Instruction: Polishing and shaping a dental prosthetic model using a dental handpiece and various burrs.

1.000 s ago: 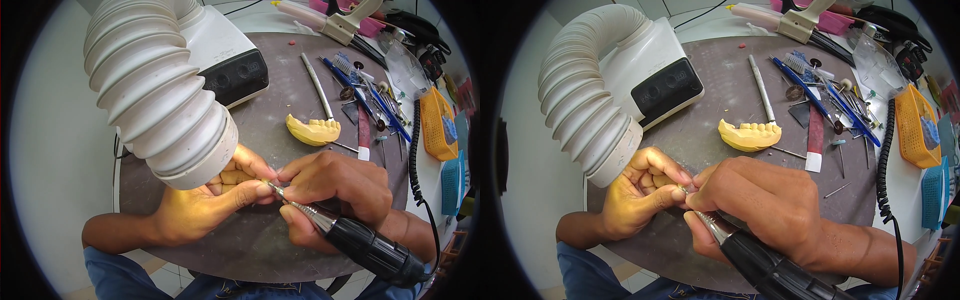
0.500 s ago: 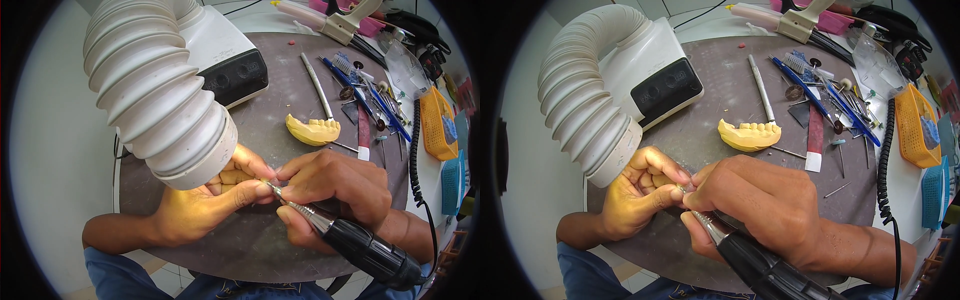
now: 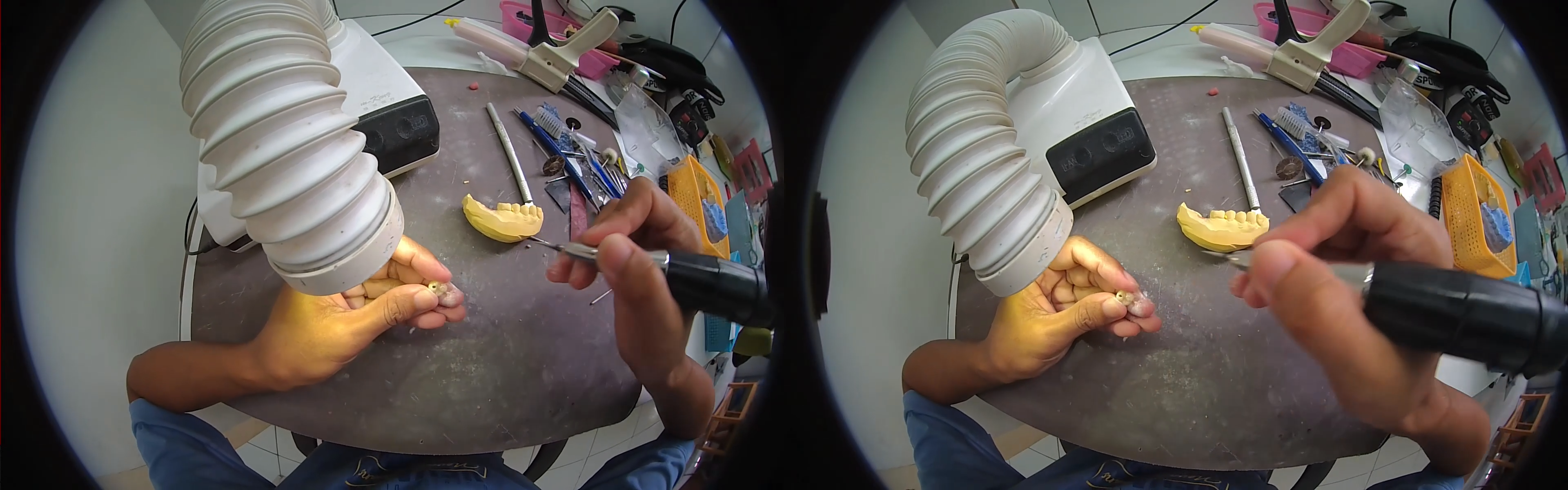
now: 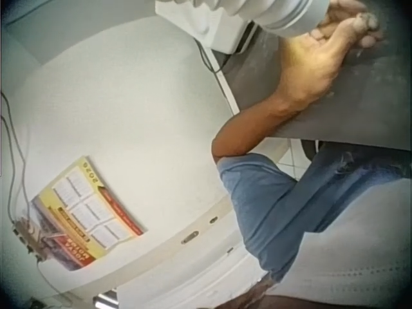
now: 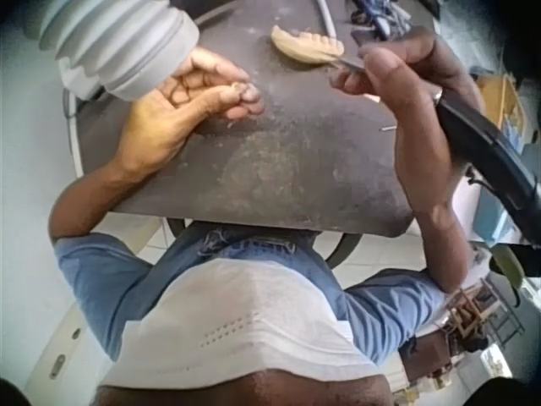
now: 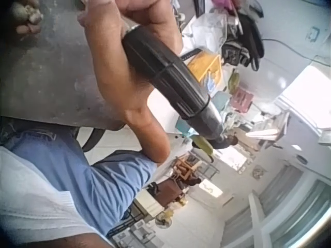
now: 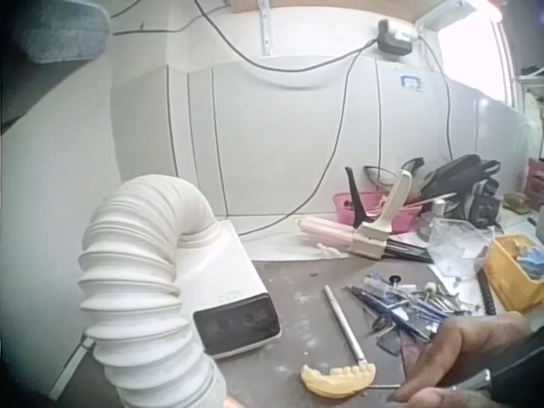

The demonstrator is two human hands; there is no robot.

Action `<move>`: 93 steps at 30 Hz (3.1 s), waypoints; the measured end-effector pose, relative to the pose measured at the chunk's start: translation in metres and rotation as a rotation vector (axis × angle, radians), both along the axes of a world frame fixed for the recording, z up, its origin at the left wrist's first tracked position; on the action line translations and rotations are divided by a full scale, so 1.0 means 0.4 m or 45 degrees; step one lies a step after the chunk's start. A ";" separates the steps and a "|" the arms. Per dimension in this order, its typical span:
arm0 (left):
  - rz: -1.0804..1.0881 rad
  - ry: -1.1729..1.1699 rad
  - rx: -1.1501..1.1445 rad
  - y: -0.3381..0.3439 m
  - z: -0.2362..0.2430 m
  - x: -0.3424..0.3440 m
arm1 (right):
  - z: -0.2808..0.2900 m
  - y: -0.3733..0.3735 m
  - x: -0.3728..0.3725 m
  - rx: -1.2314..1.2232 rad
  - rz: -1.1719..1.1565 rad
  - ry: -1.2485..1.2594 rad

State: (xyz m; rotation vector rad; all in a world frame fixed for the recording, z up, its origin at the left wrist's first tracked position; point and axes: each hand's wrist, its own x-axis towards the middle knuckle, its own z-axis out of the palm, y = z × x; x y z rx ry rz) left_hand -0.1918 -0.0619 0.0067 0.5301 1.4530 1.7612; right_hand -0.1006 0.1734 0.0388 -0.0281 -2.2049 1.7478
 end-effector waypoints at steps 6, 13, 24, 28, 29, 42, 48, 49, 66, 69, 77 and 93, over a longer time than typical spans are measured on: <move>-0.031 -0.054 -0.007 0.000 0.002 0.000 | 0.037 0.111 0.094 -0.260 -0.192 -0.302; 0.075 0.047 -0.092 0.007 0.012 0.012 | 0.036 0.167 0.175 0.313 -0.490 -0.656; 0.007 0.107 0.069 -0.008 -0.009 0.014 | -0.010 0.124 0.147 1.001 -0.438 -0.671; -0.003 0.204 0.014 -0.007 -0.001 0.017 | -0.006 0.127 0.122 1.239 -0.406 -0.670; 0.017 0.238 -0.009 -0.007 0.001 0.018 | -0.015 0.132 0.121 1.322 -0.395 -0.629; 0.056 0.326 -0.039 -0.002 0.000 0.023 | 0.020 0.127 0.089 1.541 -0.237 0.042; 0.124 0.162 -0.054 0.006 0.000 0.028 | 0.010 0.091 0.024 1.466 -0.005 -0.089; 0.117 0.169 -0.041 0.007 0.000 0.028 | -0.001 0.085 0.013 1.484 0.023 -0.064; -0.004 -0.199 0.069 0.001 0.002 0.008 | 0.019 -0.034 0.017 1.321 -0.001 0.523; 0.003 -0.239 0.116 0.008 0.000 0.010 | 0.000 -0.048 0.018 1.249 0.035 0.654; -0.006 -0.192 0.148 0.013 -0.012 0.016 | -0.008 -0.048 0.025 1.204 0.118 0.669; -0.005 -0.179 0.133 0.012 -0.010 0.021 | -0.017 -0.044 0.015 1.196 0.131 0.709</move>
